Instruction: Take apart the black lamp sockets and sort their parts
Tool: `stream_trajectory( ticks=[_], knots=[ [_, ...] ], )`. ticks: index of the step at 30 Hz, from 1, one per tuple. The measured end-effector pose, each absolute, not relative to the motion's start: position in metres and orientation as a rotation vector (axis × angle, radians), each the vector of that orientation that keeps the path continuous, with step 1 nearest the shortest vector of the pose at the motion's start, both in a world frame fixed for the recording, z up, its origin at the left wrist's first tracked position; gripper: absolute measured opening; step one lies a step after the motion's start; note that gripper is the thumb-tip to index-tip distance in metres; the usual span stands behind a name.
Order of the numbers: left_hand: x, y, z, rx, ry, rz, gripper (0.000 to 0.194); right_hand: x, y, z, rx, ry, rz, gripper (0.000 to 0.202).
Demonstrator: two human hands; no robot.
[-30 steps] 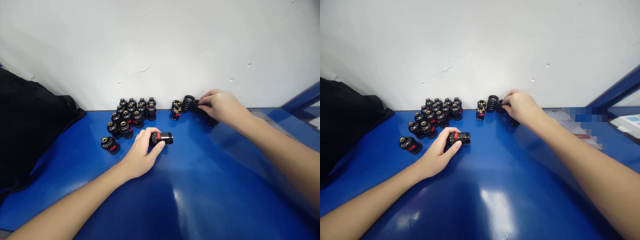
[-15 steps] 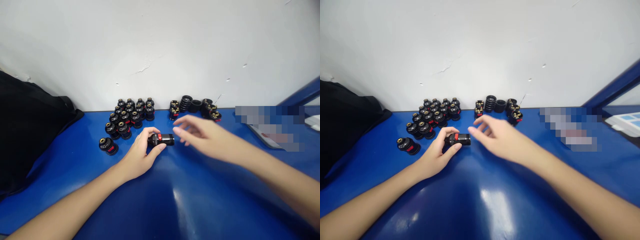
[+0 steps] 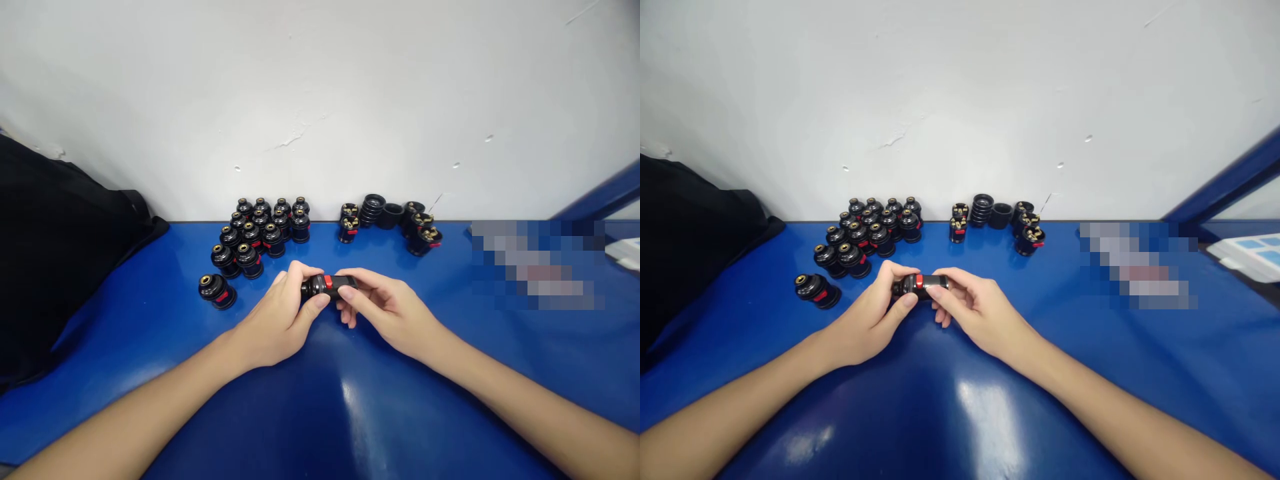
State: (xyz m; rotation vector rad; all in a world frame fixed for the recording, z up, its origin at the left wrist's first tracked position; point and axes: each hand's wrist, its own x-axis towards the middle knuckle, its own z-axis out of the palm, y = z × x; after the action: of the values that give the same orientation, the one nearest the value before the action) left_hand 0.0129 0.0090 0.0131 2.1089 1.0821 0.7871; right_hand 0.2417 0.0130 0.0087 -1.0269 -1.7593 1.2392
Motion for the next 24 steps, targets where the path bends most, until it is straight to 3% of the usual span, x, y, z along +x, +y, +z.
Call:
stream_trajectory(
  ticks=[11, 17, 24],
  knots=[
    [0.015, 0.004, 0.018, 2.02, 0.993, 0.838, 0.025, 0.238, 0.002, 0.011, -1.029, -1.782, 1.076, 0.026],
    [0.018, 0.002, 0.014, 1.771, 1.104, 0.813, 0.041, 0.244, 0.002, 0.012, -1.027, -1.966, 0.83, 0.028],
    [0.021, 0.009, 0.013, 1.766, 1.151, 0.849, 0.039, 0.243, 0.009, 0.003, -0.788, -1.845, 1.014, 0.033]
  ],
)
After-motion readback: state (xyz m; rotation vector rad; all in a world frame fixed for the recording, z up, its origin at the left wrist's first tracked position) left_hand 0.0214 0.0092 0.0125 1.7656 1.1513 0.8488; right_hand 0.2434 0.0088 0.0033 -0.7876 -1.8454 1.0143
